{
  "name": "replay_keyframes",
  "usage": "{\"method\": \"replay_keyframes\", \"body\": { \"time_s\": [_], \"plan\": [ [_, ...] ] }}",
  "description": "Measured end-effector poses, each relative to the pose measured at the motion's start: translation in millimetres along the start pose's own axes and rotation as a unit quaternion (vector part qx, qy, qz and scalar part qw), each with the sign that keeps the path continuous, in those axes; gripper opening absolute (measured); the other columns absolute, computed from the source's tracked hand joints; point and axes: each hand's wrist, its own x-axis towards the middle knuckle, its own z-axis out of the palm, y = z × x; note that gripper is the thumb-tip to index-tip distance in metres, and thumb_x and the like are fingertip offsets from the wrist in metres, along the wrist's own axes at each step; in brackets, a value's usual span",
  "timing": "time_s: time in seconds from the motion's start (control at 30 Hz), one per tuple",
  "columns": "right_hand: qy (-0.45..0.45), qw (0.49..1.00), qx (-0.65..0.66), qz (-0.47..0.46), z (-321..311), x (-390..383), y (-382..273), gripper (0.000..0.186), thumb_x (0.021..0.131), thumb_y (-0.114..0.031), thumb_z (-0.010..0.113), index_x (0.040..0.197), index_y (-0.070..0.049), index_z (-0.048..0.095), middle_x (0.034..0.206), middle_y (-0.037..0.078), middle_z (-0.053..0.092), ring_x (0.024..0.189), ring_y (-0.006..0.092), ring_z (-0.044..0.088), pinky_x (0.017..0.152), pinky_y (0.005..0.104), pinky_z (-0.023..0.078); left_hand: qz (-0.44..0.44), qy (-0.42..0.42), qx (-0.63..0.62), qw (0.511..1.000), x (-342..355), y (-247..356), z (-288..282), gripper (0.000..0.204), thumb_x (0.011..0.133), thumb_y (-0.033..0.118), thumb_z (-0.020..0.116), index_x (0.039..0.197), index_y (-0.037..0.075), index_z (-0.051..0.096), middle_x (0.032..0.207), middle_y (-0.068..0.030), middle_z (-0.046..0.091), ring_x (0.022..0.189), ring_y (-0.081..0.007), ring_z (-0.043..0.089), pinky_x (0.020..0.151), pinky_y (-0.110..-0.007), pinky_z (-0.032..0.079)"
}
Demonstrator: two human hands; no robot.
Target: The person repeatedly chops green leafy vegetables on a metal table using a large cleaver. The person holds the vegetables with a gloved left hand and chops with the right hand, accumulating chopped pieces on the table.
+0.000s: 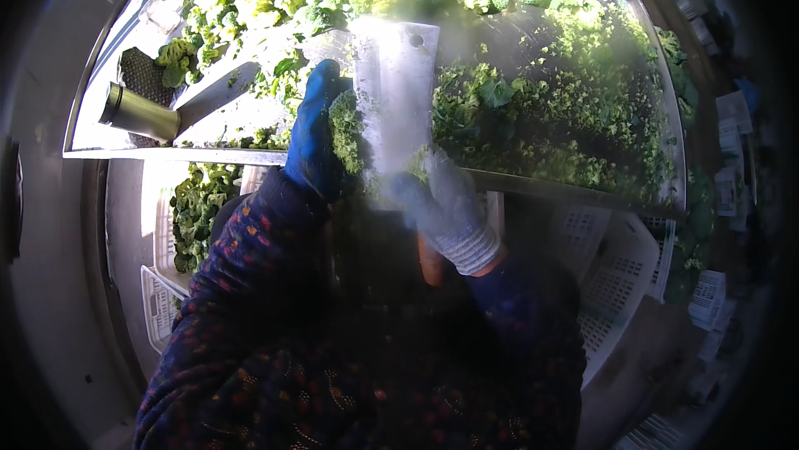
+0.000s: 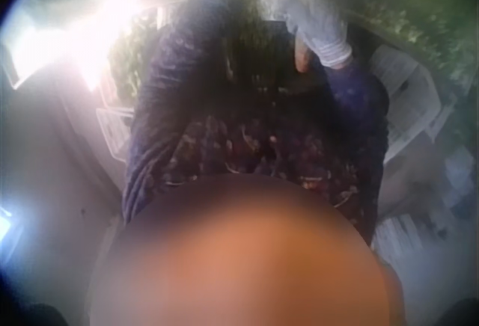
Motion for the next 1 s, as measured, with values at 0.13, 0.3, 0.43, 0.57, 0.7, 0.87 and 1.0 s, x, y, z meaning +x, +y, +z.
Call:
{"method": "replay_keyframes", "body": {
  "time_s": [0.13, 0.3, 0.43, 0.57, 0.7, 0.87, 1.0],
  "plan": [
    [-0.022, 0.998, 0.054, 0.009, 9, 1, 0, 0.038, 0.087, -0.012, 0.059, 0.122, -0.001, 0.047, 0.086, 0.005, 0.061, 0.056, 0.0077, 0.052, 0.048, 0.0230, 0.046, -0.051, -0.006, 0.116, 0.992, 4, 4, 2, 0.066, 0.085, 0.050, 0.050, 0.134, 0.006, 0.038, 0.136, -0.0147, 0.038, 0.116, -0.0288, 0.044, 0.099, -0.044, 0.033],
    [0.001, 1.000, -0.023, -0.008, 11, 0, -3, 0.033, 0.085, -0.015, 0.060, 0.115, -0.003, 0.053, 0.087, 0.005, 0.061, 0.057, 0.0100, 0.053, 0.052, 0.0254, 0.046, -0.041, -0.098, 0.105, 0.989, 20, 1, -8, 0.065, 0.090, 0.053, 0.041, 0.137, 0.009, 0.035, 0.138, -0.0121, 0.036, 0.122, -0.0258, 0.039, 0.102, -0.042, 0.028],
    [0.001, 0.998, -0.057, -0.001, -1, -2, -10, 0.029, 0.084, -0.017, 0.061, 0.110, -0.005, 0.058, 0.074, 0.006, 0.062, 0.053, 0.0131, 0.054, 0.052, 0.0282, 0.046, 0.126, -0.073, 0.137, 0.980, 23, 5, -16, 0.036, 0.096, 0.026, 0.038, 0.125, 0.005, 0.043, 0.114, -0.0097, 0.053, 0.104, -0.0186, 0.053, 0.088, -0.032, 0.045],
    [0.073, 0.996, -0.046, -0.023, -8, -8, -13, 0.022, 0.084, -0.015, 0.060, 0.102, -0.001, 0.059, 0.063, 0.008, 0.058, 0.048, 0.0166, 0.053, 0.050, 0.0305, 0.044, 0.130, -0.066, 0.080, 0.986, 29, 19, -20, 0.038, 0.090, 0.040, 0.052, 0.109, 0.007, 0.050, 0.092, -0.0073, 0.052, 0.080, -0.0169, 0.055, 0.068, -0.030, 0.048],
    [0.101, 0.978, -0.155, -0.099, -10, -11, -12, 0.023, 0.086, -0.015, 0.060, 0.102, 0.001, 0.057, 0.074, 0.010, 0.062, 0.055, 0.0153, 0.055, 0.052, 0.0293, 0.044, -0.060, -0.030, -0.031, 0.997, 31, 29, -18, 0.030, 0.090, 0.036, 0.053, 0.098, 0.007, 0.052, 0.074, -0.0065, 0.049, 0.059, -0.0156, 0.051, 0.048, -0.028, 0.046],
    [0.137, 0.912, -0.307, -0.235, -5, -11, -7, 0.019, 0.081, -0.015, 0.066, 0.094, -0.003, 0.058, 0.076, 0.014, 0.060, 0.063, 0.0318, 0.060, 0.055, 0.0383, 0.047, -0.036, 0.003, 0.028, 0.999, 18, 27, -15, 0.031, 0.088, 0.032, 0.055, 0.103, 0.005, 0.050, 0.085, -0.0101, 0.048, 0.069, -0.0209, 0.052, 0.058, -0.033, 0.048],
    [0.139, 0.893, -0.327, -0.277, -4, -8, -6, 0.021, 0.080, -0.015, 0.066, 0.096, -0.006, 0.057, 0.077, 0.013, 0.059, 0.064, 0.0306, 0.060, 0.055, 0.0376, 0.048, -0.074, -0.019, 0.010, 0.997, 17, 24, -17, 0.039, 0.088, 0.032, 0.057, 0.111, 0.002, 0.048, 0.100, -0.0142, 0.051, 0.083, -0.0262, 0.055, 0.072, -0.038, 0.050]
  ]
}}
